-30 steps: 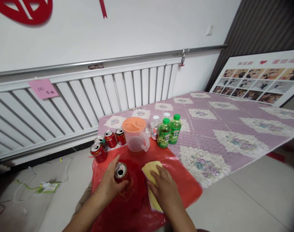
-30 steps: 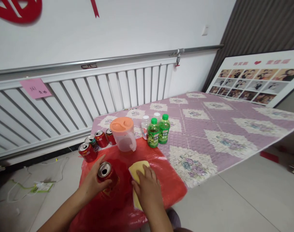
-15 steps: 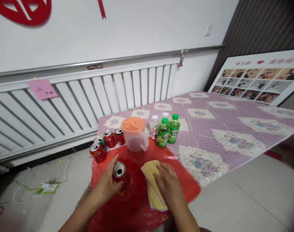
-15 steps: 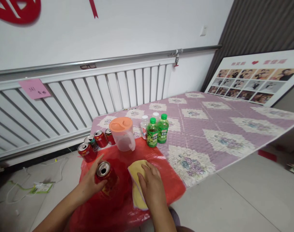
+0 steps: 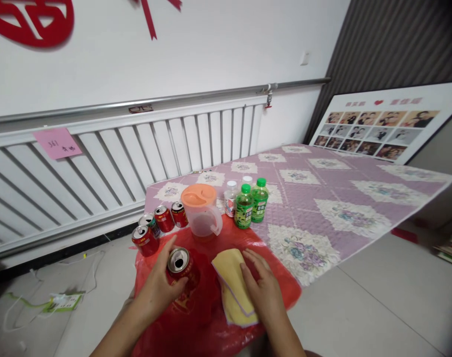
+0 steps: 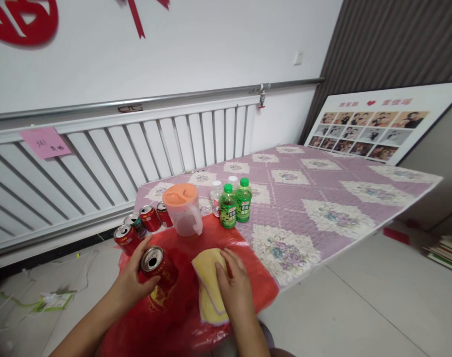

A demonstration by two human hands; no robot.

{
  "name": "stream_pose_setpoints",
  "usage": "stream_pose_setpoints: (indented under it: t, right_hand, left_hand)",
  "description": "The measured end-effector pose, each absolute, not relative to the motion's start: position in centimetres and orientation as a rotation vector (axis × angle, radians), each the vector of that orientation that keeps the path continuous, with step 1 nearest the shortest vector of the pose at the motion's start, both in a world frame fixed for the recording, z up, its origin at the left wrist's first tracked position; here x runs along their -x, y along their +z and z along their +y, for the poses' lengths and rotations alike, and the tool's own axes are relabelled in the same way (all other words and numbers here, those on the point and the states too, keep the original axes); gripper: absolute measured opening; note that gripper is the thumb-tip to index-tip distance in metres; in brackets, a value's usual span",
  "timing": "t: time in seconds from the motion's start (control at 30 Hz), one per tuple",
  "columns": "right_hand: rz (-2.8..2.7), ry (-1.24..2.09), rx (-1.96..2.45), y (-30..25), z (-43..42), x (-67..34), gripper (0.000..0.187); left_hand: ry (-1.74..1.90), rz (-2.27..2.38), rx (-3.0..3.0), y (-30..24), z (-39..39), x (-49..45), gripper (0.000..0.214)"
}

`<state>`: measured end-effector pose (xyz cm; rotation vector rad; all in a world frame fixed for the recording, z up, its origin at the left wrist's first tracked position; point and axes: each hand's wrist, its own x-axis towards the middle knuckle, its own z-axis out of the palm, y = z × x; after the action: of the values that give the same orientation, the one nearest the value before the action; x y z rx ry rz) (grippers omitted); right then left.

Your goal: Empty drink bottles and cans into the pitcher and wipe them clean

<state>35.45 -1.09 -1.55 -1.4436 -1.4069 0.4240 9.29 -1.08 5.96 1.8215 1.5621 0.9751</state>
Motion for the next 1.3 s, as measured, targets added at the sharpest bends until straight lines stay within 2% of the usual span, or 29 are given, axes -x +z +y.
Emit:
stream_pose_setpoints:
  t: [0.2, 0.47, 0.77, 1.07, 1.17, 1.3]
  right_hand:
    - [-1.392, 0.491, 1.415, -0.5, -1.7, -35.3, 0.043]
    - [-1.396, 0.537, 1.335, -1.0, -1.6, -35.3, 0.078]
    - [-1.271, 0.328, 1.418, -1.9, -0.4, -37.1, 0.069]
    - [-1.06, 0.54, 1.526, -0.5, -0.6, -38.7, 0.067]
    - [-1.0, 0.554, 1.508, -0.5, -0.4, -39.7, 0.067]
    - [-0.898, 0.505, 1.565, 0.0, 0.1, -41.1, 0.065]
  left_hand:
    - [1.005, 1.397, -1.866, 9.3, -0.5, -13.3, 0.083]
    - [1.003, 1.11, -1.949, 9.5, 1.9, -20.0, 0.086]
    - [0.982, 0.979, -1.996, 8.4, 3.6, -25.3, 0.09]
    - [0.898, 0.907, -1.929, 7.3, 3.9, -25.7, 0.099]
    - [0.688, 1.051, -2.111, 6.7, 3.9, -24.4, 0.086]
    - [0.065, 1.202, -2.343, 5.5, 3.4, -23.2, 0.099]
